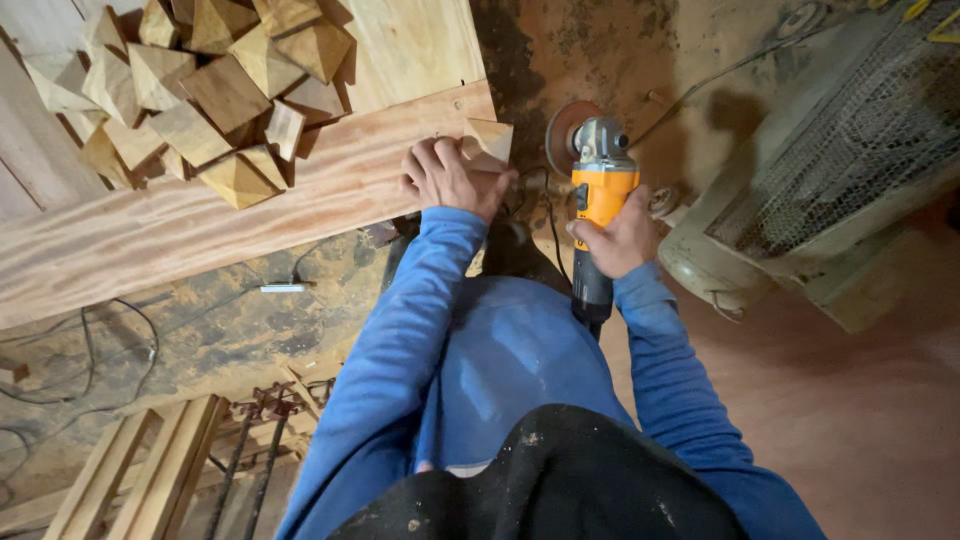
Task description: The person uses an angle grinder with a sanding disc to smooth the edges of small wooden blocks. They repeatedly pick up a block, sand it, and place it back on a pile on the workbench.
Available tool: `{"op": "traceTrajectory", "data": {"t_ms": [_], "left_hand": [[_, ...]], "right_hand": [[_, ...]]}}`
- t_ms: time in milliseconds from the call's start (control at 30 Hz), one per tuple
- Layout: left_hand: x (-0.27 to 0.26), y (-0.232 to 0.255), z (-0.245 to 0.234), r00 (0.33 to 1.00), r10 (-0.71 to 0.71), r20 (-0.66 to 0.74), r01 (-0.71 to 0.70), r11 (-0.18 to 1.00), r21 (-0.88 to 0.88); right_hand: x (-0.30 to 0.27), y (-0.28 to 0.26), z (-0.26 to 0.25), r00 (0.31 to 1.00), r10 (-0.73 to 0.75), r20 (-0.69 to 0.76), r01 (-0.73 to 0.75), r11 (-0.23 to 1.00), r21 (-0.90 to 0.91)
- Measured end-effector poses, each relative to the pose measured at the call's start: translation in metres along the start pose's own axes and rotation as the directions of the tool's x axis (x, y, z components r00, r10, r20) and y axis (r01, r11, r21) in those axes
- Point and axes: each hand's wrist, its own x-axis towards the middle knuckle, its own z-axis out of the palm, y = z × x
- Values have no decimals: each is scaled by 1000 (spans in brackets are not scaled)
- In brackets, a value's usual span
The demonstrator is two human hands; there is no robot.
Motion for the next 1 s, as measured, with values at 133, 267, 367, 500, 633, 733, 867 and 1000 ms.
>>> {"op": "traceTrajectory", "data": {"t_ms": [133, 267, 367, 500, 633, 733, 867, 1000], "left_hand": [[1, -7, 10, 1000, 15, -26, -15, 1000, -9], [-2, -30, 2, 971, 238, -15, -238, 970, -39], [0, -44, -8, 961, 277, 5, -276, 960, -50], [3, -52, -13, 952, 307, -15, -307, 949, -68], [7, -51, -10, 934, 357, 6, -357, 933, -45], [9, -50, -8, 922, 387, 19, -386, 922, -37], [9, -51, -5, 925, 379, 6, -378, 924, -47], [9, -51, -3, 932, 363, 3, -363, 932, -24]], "right_hand": [[2, -8, -3, 1000, -1, 12, 1, 1000, 30], [4, -8, -4, 994, -107, 29, 107, 994, 16], [8, -11, -1, 983, -182, 39, 183, 982, -36], [10, -20, 7, 984, -142, 109, 147, 988, -44], [7, -29, 12, 959, -262, 109, 252, 963, 93], [7, -34, 14, 936, -338, 95, 332, 940, 81], [7, -35, 15, 969, -193, 157, 187, 981, 56], [5, -34, 19, 960, -218, 176, 184, 964, 192]]}}
